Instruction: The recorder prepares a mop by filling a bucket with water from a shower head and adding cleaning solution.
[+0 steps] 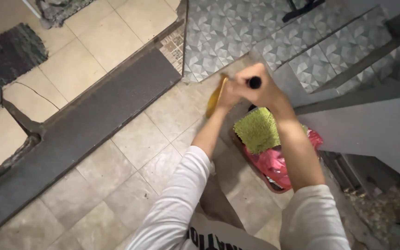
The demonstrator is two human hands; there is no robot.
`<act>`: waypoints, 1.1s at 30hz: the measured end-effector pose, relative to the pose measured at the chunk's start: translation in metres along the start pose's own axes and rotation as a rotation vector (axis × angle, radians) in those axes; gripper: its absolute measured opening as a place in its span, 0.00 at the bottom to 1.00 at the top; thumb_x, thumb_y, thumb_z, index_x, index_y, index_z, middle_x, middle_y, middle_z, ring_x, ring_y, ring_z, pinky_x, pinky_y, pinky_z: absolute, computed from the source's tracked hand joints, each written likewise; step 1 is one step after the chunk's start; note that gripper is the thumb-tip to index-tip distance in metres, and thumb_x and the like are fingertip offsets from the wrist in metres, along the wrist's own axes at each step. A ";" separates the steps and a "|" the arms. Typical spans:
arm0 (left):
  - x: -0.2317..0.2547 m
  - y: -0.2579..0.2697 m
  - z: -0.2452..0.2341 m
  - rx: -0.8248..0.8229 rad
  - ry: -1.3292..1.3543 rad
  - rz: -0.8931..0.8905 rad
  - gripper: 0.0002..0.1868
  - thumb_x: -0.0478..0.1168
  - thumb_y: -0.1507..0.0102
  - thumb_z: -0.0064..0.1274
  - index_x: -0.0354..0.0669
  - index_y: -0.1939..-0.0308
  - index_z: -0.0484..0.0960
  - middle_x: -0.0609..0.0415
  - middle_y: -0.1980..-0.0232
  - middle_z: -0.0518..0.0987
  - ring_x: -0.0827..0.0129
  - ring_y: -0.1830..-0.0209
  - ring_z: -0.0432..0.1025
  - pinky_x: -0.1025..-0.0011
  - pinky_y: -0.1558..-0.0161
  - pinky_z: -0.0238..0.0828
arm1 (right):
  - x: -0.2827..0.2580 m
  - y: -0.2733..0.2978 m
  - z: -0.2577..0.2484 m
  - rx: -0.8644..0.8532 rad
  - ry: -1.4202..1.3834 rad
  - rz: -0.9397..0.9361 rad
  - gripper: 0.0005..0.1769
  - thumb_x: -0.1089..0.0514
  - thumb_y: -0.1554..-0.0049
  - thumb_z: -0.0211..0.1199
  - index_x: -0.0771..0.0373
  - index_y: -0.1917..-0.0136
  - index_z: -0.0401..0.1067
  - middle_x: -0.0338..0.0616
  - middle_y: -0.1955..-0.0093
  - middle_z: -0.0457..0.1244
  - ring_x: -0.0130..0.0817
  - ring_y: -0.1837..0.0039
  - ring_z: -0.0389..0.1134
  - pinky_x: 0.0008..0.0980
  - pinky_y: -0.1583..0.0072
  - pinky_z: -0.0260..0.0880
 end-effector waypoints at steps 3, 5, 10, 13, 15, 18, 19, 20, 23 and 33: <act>0.082 0.002 -0.018 0.031 0.140 -0.081 0.09 0.37 0.42 0.56 0.36 0.62 0.83 0.44 0.70 0.83 0.57 0.70 0.78 0.61 0.67 0.72 | -0.041 0.009 -0.015 -0.035 -0.002 -0.152 0.20 0.62 0.45 0.70 0.64 0.70 0.60 0.39 0.71 0.54 0.24 0.66 0.55 0.27 0.60 0.54; 0.082 0.001 -0.010 0.080 0.030 0.002 0.06 0.38 0.41 0.54 0.37 0.68 0.81 0.45 0.73 0.81 0.59 0.72 0.77 0.63 0.66 0.72 | -0.052 0.013 -0.021 0.086 -0.155 -0.284 0.19 0.61 0.39 0.71 0.66 0.64 0.62 0.45 0.66 0.59 0.29 0.64 0.61 0.29 0.58 0.63; 0.150 0.023 -0.047 0.188 -0.133 0.101 0.14 0.39 0.38 0.52 0.41 0.79 0.78 0.49 0.79 0.77 0.60 0.81 0.73 0.64 0.65 0.67 | -0.088 0.019 -0.032 0.276 -0.615 -0.448 0.16 0.58 0.39 0.67 0.67 0.59 0.62 0.44 0.68 0.58 0.25 0.73 0.58 0.29 0.67 0.65; 0.156 0.055 -0.084 0.236 -0.363 0.057 0.12 0.40 0.42 0.55 0.41 0.80 0.80 0.47 0.79 0.79 0.54 0.80 0.73 0.58 0.62 0.67 | -0.093 0.017 -0.020 0.158 -0.801 -0.368 0.14 0.58 0.33 0.61 0.65 0.55 0.59 0.41 0.72 0.56 0.25 0.72 0.57 0.29 0.62 0.65; 0.162 0.086 -0.116 0.302 -0.374 -0.061 0.07 0.39 0.46 0.54 0.39 0.72 0.83 0.42 0.74 0.79 0.48 0.73 0.76 0.56 0.61 0.72 | -0.083 0.011 0.000 0.028 -0.777 -0.290 0.12 0.63 0.31 0.54 0.67 0.58 0.62 0.41 0.73 0.53 0.28 0.71 0.57 0.34 0.63 0.67; 0.109 0.128 -0.148 0.310 -0.530 -0.151 0.07 0.38 0.51 0.55 0.37 0.74 0.81 0.39 0.71 0.80 0.44 0.70 0.76 0.54 0.62 0.72 | -0.049 0.002 0.036 -0.100 -0.708 -0.201 0.21 0.67 0.35 0.53 0.66 0.70 0.61 0.46 0.73 0.55 0.32 0.72 0.58 0.35 0.65 0.62; 0.096 0.140 -0.155 0.345 -0.539 -0.166 0.07 0.38 0.51 0.55 0.37 0.74 0.81 0.39 0.71 0.80 0.44 0.70 0.76 0.54 0.62 0.72 | -0.036 0.001 0.049 -0.138 -0.720 -0.203 0.21 0.67 0.35 0.53 0.66 0.70 0.61 0.46 0.73 0.55 0.32 0.72 0.58 0.35 0.65 0.62; 0.083 0.154 -0.162 0.395 -0.521 -0.194 0.07 0.39 0.49 0.54 0.38 0.73 0.82 0.38 0.71 0.80 0.43 0.70 0.76 0.54 0.63 0.73 | -0.023 0.001 0.062 -0.149 -0.732 -0.174 0.23 0.67 0.34 0.55 0.65 0.72 0.60 0.44 0.74 0.55 0.32 0.70 0.59 0.36 0.61 0.65; 0.047 0.202 -0.153 0.461 -0.514 -0.376 0.08 0.40 0.46 0.53 0.39 0.72 0.84 0.37 0.71 0.79 0.43 0.69 0.77 0.54 0.65 0.73 | 0.037 0.031 0.104 -0.161 -0.730 -0.099 0.25 0.66 0.36 0.58 0.65 0.74 0.59 0.42 0.74 0.57 0.32 0.69 0.61 0.36 0.59 0.67; 0.031 0.128 -0.007 0.477 -0.316 -0.373 0.09 0.39 0.50 0.56 0.37 0.71 0.84 0.37 0.73 0.79 0.49 0.75 0.77 0.57 0.68 0.72 | 0.012 0.065 -0.020 -0.194 -0.633 -0.077 0.30 0.68 0.36 0.60 0.63 0.77 0.53 0.37 0.77 0.52 0.24 0.74 0.51 0.29 0.65 0.56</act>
Point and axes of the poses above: each hand's wrist, its own y-axis away from the middle knuckle, its own z-axis out of the palm, x = y × z, the point moved 5 cm from there along -y, towards the middle knuckle
